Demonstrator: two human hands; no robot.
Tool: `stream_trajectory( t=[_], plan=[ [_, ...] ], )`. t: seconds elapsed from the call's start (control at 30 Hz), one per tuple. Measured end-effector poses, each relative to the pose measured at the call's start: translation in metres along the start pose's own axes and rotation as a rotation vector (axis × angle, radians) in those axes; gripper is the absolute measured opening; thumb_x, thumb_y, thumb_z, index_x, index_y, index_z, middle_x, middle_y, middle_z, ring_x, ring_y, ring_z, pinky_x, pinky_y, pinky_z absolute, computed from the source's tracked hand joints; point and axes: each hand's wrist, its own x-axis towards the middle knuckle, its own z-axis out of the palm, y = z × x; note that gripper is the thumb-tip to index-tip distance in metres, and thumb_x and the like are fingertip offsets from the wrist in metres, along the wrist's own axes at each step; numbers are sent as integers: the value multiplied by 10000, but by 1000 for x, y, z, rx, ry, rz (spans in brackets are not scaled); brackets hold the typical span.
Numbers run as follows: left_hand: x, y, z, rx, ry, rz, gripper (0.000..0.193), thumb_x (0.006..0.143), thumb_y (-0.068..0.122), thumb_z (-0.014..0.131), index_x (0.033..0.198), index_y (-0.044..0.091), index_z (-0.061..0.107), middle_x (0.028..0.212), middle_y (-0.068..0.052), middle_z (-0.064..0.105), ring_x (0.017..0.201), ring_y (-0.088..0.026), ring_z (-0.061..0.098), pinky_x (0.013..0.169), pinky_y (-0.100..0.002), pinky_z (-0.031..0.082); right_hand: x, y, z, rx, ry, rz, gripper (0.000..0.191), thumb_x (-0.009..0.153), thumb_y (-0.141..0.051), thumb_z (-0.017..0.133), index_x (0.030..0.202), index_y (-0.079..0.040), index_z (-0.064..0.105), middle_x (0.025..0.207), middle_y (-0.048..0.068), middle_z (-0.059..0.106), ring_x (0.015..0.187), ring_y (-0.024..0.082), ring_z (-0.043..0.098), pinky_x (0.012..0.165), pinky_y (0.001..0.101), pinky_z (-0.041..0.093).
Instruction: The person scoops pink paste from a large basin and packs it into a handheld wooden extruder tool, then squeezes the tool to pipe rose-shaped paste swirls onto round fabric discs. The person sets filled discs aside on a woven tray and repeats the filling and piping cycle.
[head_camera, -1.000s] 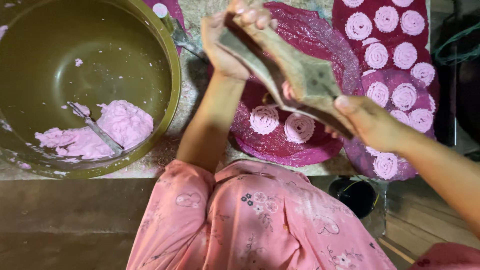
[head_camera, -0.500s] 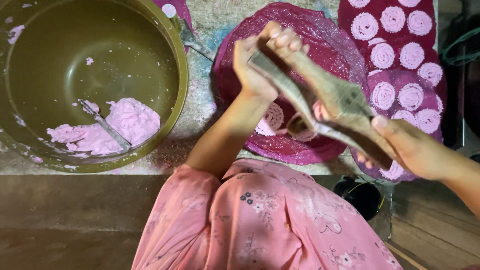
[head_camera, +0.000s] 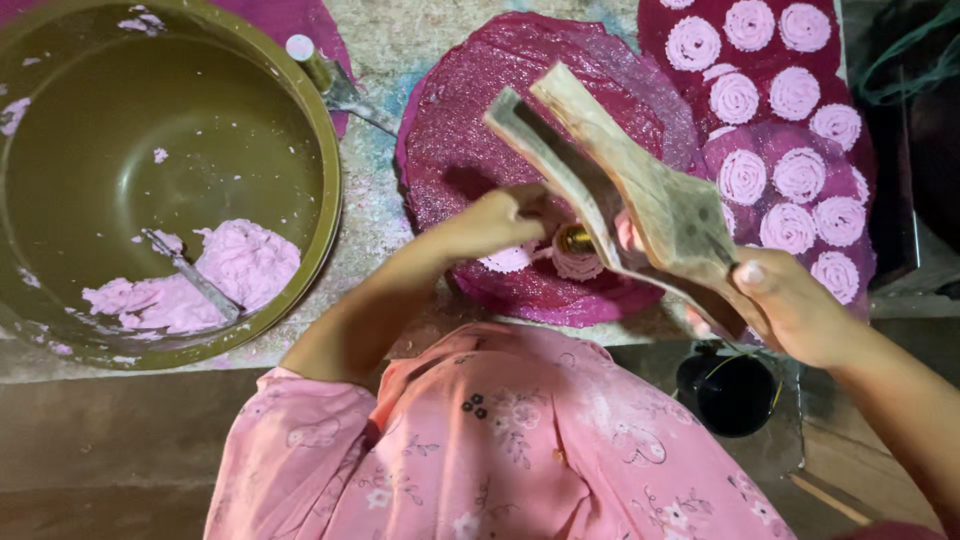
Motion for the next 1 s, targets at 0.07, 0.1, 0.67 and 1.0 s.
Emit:
stream_trajectory(
  t=[0.07,0.1,0.67,1.0],
  plan=[
    [4,-13,8,51,-62,108,593,828,76,680,1400,39,529,1086,-80,743,939,-132,698,811,-315,586,13,10,-2,51,17,26,740,956,-664,470,1042,31,707,848,108,741,698,164,643,603,300,487],
    [8,-17,9,84,-31,132,583,829,70,694,1391,34,546,1077,-83,750,948,-131,705,823,-312,588,21,14,-3,39,43,18,749,961,-669,460,1049,33,704,861,112,743,715,165,652,623,301,495],
    [25,-35,-18,333,313,23,497,805,95,808,1268,37,639,984,-116,759,865,-168,757,778,-299,617,45,50,27,416,161,-313,939,993,-778,412,1430,46,522,1013,176,658,885,265,652,770,400,527],
    [6,-9,-27,723,439,136,368,853,91,760,1214,96,688,994,-171,755,866,-320,740,768,-416,585,28,46,51,531,223,-419,1020,920,-835,499,1554,-40,410,1155,162,618,952,276,628,796,428,515]
  ],
)
